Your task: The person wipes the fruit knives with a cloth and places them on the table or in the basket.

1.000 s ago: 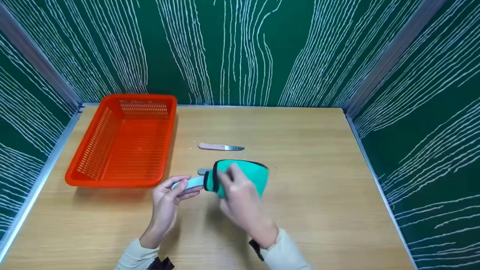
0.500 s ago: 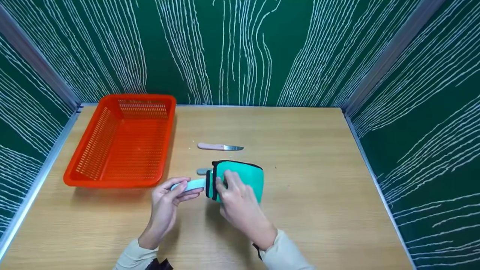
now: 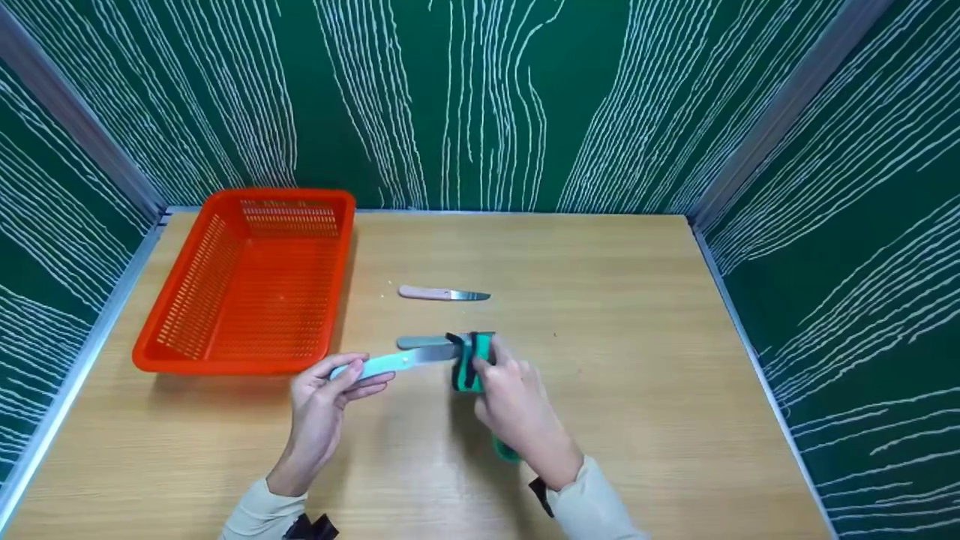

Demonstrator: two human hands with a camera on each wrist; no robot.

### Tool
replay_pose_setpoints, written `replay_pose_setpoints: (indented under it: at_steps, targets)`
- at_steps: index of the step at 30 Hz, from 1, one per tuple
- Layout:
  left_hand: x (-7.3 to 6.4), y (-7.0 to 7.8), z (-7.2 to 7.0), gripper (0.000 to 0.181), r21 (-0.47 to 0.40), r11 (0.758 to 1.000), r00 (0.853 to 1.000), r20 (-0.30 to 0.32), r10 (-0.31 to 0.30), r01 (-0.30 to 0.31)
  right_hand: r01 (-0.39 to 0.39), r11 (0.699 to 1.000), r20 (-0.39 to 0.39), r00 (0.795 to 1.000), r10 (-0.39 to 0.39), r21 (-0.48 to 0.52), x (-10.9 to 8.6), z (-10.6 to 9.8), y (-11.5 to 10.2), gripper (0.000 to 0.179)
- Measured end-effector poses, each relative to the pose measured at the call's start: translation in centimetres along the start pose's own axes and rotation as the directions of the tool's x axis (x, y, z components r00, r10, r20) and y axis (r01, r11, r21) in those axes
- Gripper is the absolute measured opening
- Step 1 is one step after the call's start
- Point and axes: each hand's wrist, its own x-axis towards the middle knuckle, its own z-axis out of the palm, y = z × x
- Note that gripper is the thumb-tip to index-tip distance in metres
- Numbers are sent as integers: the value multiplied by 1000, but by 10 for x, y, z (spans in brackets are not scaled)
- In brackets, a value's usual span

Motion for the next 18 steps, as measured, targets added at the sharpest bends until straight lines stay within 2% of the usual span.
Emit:
replay_pose_setpoints:
  at_steps: [3, 6, 10, 14, 18]
  targets:
    - [-1, 5, -2, 25, -1, 999, 998, 24, 53, -53, -59, 998, 75, 996, 57, 16, -5, 1, 5, 35]
    - [1, 7, -4, 27, 3, 995, 994, 56, 98, -99, -96, 994, 104, 991, 90, 50, -10, 2, 9, 37]
    - [2, 4, -7, 27, -1, 994, 992, 66, 111, -111, -85, 990, 54, 995, 80, 108, -16, 1, 13, 40]
    - [1, 1, -10, 25, -2, 993, 992, 59, 114, -114, -32, 992, -2, 999, 32, 125, -18, 1, 16, 41]
    - [0, 0, -12, 25, -8, 992, 990, 64, 125, -124, -17, 991, -29, 999, 21, 131, -21, 2, 19, 39]
